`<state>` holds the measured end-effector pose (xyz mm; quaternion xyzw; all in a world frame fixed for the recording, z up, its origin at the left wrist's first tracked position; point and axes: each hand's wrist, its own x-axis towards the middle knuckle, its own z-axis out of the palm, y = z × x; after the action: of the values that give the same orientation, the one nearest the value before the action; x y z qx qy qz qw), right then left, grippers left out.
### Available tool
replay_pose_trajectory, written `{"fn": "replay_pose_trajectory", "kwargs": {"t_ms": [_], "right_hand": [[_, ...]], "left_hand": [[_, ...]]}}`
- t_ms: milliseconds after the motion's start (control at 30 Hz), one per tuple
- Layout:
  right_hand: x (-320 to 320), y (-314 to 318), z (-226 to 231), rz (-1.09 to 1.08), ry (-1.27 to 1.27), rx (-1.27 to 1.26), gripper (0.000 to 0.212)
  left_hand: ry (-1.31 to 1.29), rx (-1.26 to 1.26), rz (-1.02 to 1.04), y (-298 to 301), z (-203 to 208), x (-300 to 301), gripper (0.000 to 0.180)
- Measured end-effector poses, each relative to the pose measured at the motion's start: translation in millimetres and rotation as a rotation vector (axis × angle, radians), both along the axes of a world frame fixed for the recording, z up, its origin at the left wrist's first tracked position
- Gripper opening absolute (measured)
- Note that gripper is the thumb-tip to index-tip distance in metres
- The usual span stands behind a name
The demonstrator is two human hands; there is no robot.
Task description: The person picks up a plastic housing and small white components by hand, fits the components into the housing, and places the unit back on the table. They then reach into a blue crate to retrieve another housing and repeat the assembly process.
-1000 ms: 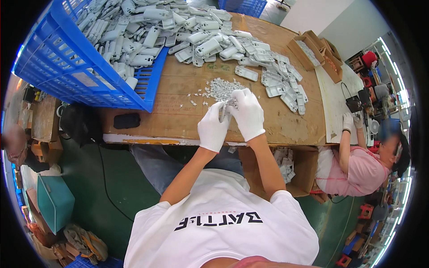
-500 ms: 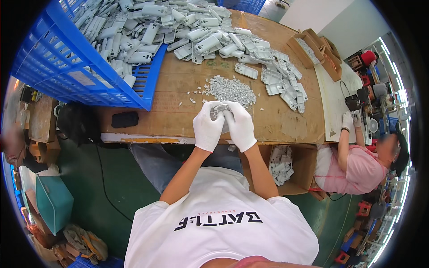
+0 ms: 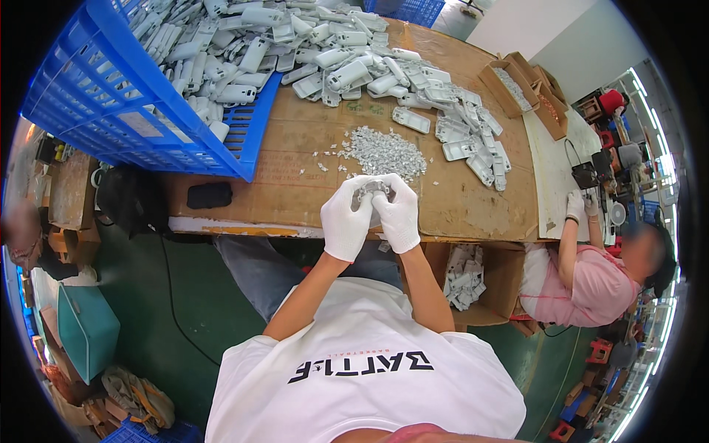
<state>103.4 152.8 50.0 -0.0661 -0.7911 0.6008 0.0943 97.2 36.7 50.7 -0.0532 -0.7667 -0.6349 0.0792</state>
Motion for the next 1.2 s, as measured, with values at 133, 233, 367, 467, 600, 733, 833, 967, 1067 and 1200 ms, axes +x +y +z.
{"fn": "replay_pose_trajectory", "kwargs": {"t_ms": [133,233,367,467,600,733,833,967,1067,1200], "right_hand": [[-8,7,-10,0.03,0.04,-0.125,0.025],[-5,2,-9,0.034,0.03,-0.25,0.029],[-3,-2,-6,0.027,-0.019,-0.315,0.026],[-4,-4,-6,0.023,-0.026,-0.312,0.023],[-5,-1,-7,0.016,-0.006,-0.285,0.019],[-7,8,-17,0.044,0.015,-0.319,0.019],[-6,10,-13,0.081,0.002,-0.266,0.017],[-5,19,-24,0.027,0.077,-0.409,0.016],[-4,38,-34,0.01,0.066,-0.466,0.018],[-1,63,-29,-0.013,0.03,-0.491,0.025]], "left_hand": [[0.095,-0.04,-0.003,2,-2,1,0.034],[0.076,-0.103,0.012,3,-5,1,0.038],[0.057,-0.107,0.019,5,0,5,0.04],[0.125,-0.141,0.036,5,-1,6,0.041],[0.064,-0.165,0.013,6,3,6,0.037],[0.034,-0.172,-0.024,10,5,5,0.038],[0.036,-0.154,-0.02,10,5,4,0.038],[0.08,-0.159,-0.04,25,1,6,0.04],[0.178,-0.214,-0.049,41,-3,2,0.04],[0.15,-0.181,-0.125,61,-5,-9,0.039]]}}
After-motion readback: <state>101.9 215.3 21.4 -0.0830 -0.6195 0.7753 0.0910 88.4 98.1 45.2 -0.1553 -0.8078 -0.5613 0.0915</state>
